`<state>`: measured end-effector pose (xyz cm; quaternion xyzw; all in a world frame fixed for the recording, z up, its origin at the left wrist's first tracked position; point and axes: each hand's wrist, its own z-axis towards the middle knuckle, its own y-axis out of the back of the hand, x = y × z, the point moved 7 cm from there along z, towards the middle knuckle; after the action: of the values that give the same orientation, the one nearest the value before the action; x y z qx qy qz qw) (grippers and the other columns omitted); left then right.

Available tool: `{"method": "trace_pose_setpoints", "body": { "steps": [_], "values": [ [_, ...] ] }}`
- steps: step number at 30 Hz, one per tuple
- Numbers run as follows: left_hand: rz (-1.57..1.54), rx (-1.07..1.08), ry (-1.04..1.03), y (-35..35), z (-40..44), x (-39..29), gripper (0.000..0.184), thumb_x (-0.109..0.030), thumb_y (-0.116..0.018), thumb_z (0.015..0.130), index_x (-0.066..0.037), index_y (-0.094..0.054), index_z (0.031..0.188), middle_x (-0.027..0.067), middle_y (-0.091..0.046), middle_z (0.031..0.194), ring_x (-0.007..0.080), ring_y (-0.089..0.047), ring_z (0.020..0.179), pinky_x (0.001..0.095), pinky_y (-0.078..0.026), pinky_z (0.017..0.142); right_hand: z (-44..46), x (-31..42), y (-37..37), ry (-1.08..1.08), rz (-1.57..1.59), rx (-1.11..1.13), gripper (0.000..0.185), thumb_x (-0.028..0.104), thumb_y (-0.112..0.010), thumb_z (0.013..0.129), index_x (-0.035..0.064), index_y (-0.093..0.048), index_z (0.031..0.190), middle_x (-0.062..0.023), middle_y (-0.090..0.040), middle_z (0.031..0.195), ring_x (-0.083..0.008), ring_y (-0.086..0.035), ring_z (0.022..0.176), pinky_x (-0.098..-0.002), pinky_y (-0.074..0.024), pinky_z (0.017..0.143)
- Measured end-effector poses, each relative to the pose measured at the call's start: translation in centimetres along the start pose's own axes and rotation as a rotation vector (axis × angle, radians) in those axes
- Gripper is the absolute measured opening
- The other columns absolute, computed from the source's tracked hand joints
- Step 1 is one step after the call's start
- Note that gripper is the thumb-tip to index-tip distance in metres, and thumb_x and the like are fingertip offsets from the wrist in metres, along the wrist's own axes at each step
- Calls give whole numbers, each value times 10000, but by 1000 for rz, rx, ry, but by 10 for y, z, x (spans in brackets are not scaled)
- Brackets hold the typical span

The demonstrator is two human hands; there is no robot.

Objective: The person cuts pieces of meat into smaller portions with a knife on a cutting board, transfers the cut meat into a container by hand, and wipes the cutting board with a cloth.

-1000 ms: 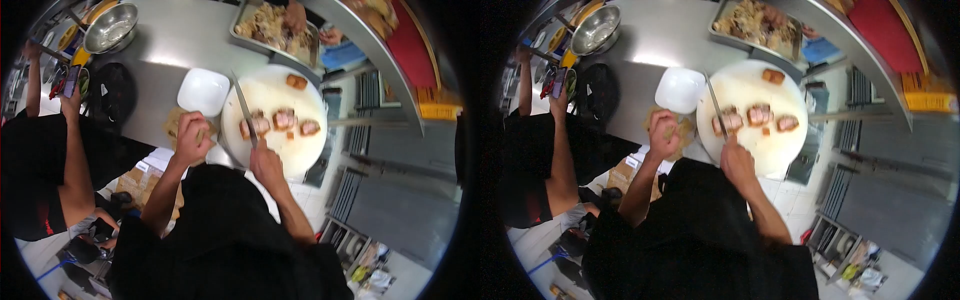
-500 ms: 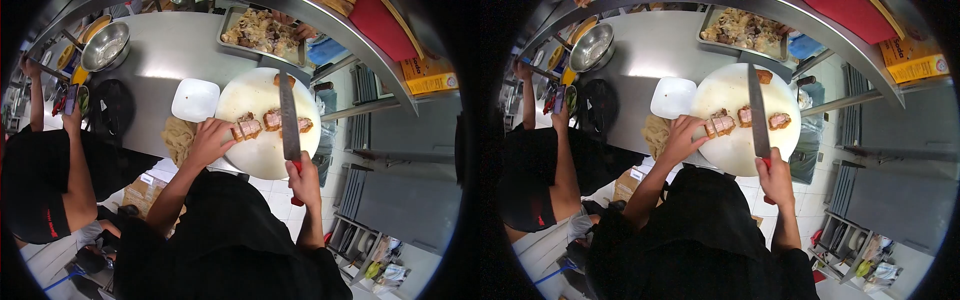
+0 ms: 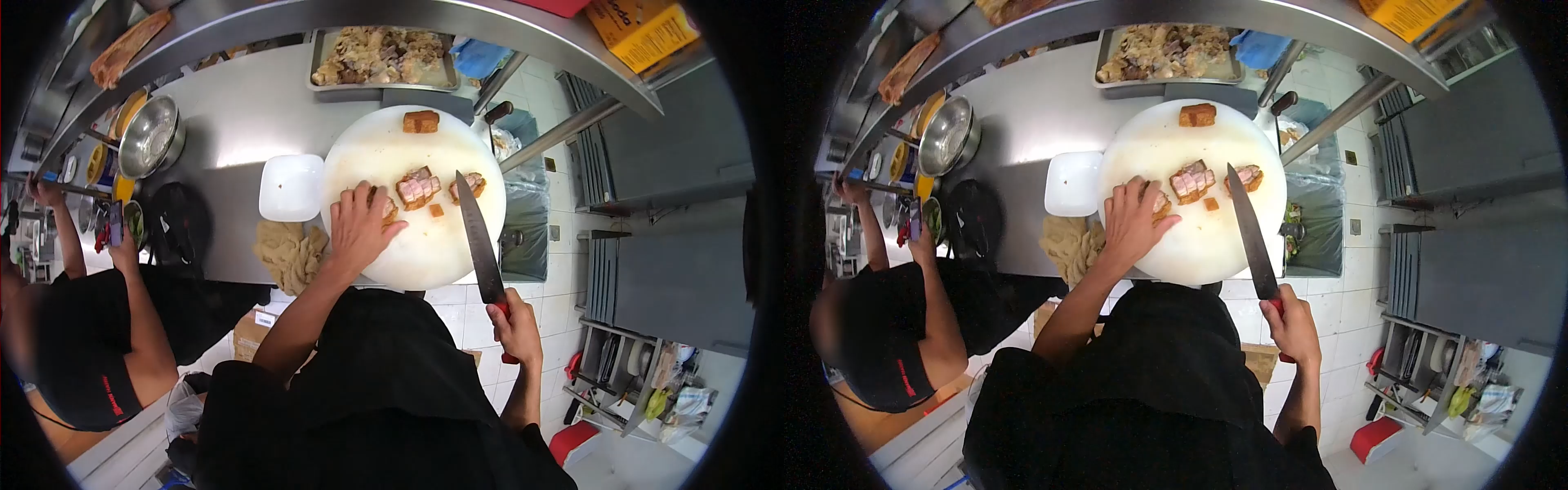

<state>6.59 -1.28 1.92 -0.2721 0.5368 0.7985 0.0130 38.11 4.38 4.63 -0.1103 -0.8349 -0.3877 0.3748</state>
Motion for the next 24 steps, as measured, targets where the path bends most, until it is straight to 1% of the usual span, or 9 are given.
{"method": "trace_pose_setpoints", "body": {
  "steps": [1, 2, 9, 13, 14, 18, 20, 23, 24],
  "values": [
    [38, 36, -8, -7, 3, 4, 574, -383, -800, 791, -86, -623, 1249, 138, -538, 1271, 339, -483, 1136, 471, -403, 935, -1, -1, 5, 112, -52, -68, 176, 122, -630, 987, 9, -505, 935, -64, -544, 574, -158, -555, 446, -320, -440, 443],
    [47, 5, -42, -6, 4, 5, 491, -325, -791, 809, -75, -636, 1202, 132, -540, 1208, 332, -491, 1078, 465, -431, 891, -2, -6, 6, 94, -40, -88, 183, 128, -628, 988, 7, -502, 935, -69, -541, 572, -162, -555, 443, -320, -438, 438],
    [23, -36, -128, -20, 58, 30, 471, -222, -806, 812, -42, -613, 1202, 172, -523, 1153, 364, -480, 1051, 463, -429, 915, -9, -14, 8, 72, 44, -162, 191, 126, -629, 982, 10, -492, 916, -71, -540, 571, -166, -559, 444, -321, -439, 440],
    [104, -39, -192, -34, 111, 39, 457, -291, -797, 814, -43, -643, 1166, 175, -542, 1156, 365, -513, 1066, 478, -462, 886, -13, -15, 10, 91, 57, -195, 200, 125, -635, 976, 10, -485, 908, -76, -538, 570, -171, -562, 443, -326, -441, 441],
    [82, 40, -144, -39, 120, 41, 444, -292, -767, 862, -33, -631, 1196, 204, -525, 1228, 392, -518, 1097, 503, -458, 943, -14, -15, 11, 95, 53, -204, 200, 124, -637, 973, 9, -486, 908, -78, -537, 570, -172, -562, 443, -328, -441, 442],
    [99, 84, -179, -39, 130, 34, 505, -324, -749, 876, -45, -604, 1271, 206, -524, 1240, 393, -514, 1140, 497, -452, 980, -26, -18, 17, 37, 60, -241, 195, 110, -644, 957, 2, -485, 921, -87, -540, 581, -181, -563, 446, -328, -443, 445],
    [63, 97, -153, -29, 127, 30, 650, -390, -748, 864, -62, -538, 1385, 206, -543, 1259, 383, -515, 1173, 512, -461, 964, -35, -26, 17, -114, 112, -224, 215, 125, -663, 911, -18, -514, 971, -246, -607, 709, -458, -602, 670, -464, -476, 627],
    [103, 100, -75, -17, 139, 34, 763, -430, -735, 864, -90, -441, 1481, 219, -519, 1354, 409, -482, 1254, 523, -440, 1016, -46, -37, 14, -121, 144, -236, 219, 105, -639, 900, -22, -525, 1039, -247, -598, 710, -460, -604, 685, -464, -480, 638],
    [103, 147, -29, -11, 150, 32, 776, -361, -751, 859, -84, -409, 1498, 185, -492, 1434, 418, -427, 1352, 511, -383, 1107, -49, -38, 13, -129, 149, -242, 219, 105, -639, 900, -22, -525, 1039, -247, -598, 710, -460, -604, 685, -464, -480, 638]
  ]
}}
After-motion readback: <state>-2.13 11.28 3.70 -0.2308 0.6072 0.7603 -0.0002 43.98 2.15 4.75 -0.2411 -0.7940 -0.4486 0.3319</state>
